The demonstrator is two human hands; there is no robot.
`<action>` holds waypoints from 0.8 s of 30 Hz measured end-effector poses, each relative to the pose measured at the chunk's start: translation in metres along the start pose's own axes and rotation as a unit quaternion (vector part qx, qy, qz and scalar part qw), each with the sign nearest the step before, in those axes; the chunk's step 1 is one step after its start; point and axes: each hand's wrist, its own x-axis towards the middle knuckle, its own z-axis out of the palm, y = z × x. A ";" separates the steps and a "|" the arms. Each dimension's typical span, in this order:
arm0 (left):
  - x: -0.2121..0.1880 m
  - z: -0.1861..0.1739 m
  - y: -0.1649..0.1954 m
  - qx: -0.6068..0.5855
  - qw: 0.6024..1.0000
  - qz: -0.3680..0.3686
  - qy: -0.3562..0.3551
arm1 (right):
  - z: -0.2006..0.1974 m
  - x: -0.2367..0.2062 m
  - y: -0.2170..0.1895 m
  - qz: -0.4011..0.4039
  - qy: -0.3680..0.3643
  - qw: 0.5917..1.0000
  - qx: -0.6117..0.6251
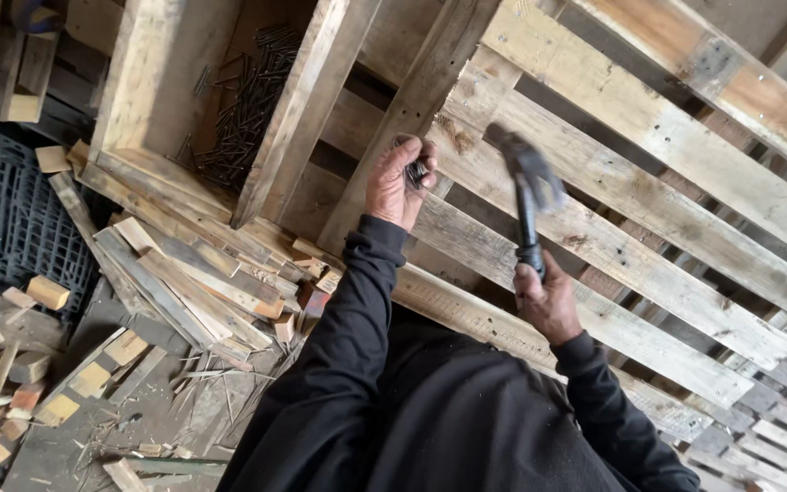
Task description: The person hammers nails into a wooden pallet using a hammer. They repeatedly pick up nails from a wooden box and drive them into the pallet slats. The camera is head-mounted and shows the hands and tools throughout.
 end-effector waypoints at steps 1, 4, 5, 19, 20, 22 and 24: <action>-0.002 -0.002 0.000 0.002 1.000 -0.003 -0.011 | 0.002 0.005 0.002 0.037 -0.007 0.998 -0.057; -0.007 -0.006 -0.002 0.015 1.000 0.000 -0.018 | 0.000 0.011 0.003 0.067 -0.033 0.997 -0.029; -0.007 -0.007 -0.004 0.021 1.000 0.005 -0.019 | -0.003 0.010 0.002 0.049 -0.033 0.998 -0.030; 0.011 0.001 -0.020 0.198 0.972 0.118 0.040 | -0.020 0.022 0.010 0.048 -0.062 0.993 -0.083; 0.006 0.003 -0.015 0.198 0.973 0.120 0.006 | -0.024 0.021 0.010 0.041 -0.063 0.993 -0.086; 0.001 0.007 -0.007 0.226 0.964 0.138 0.020 | -0.031 0.014 0.008 0.028 -0.061 0.993 -0.095; 0.005 0.009 -0.003 0.233 0.957 0.173 -0.003 | -0.035 0.005 0.008 0.015 -0.048 0.995 -0.082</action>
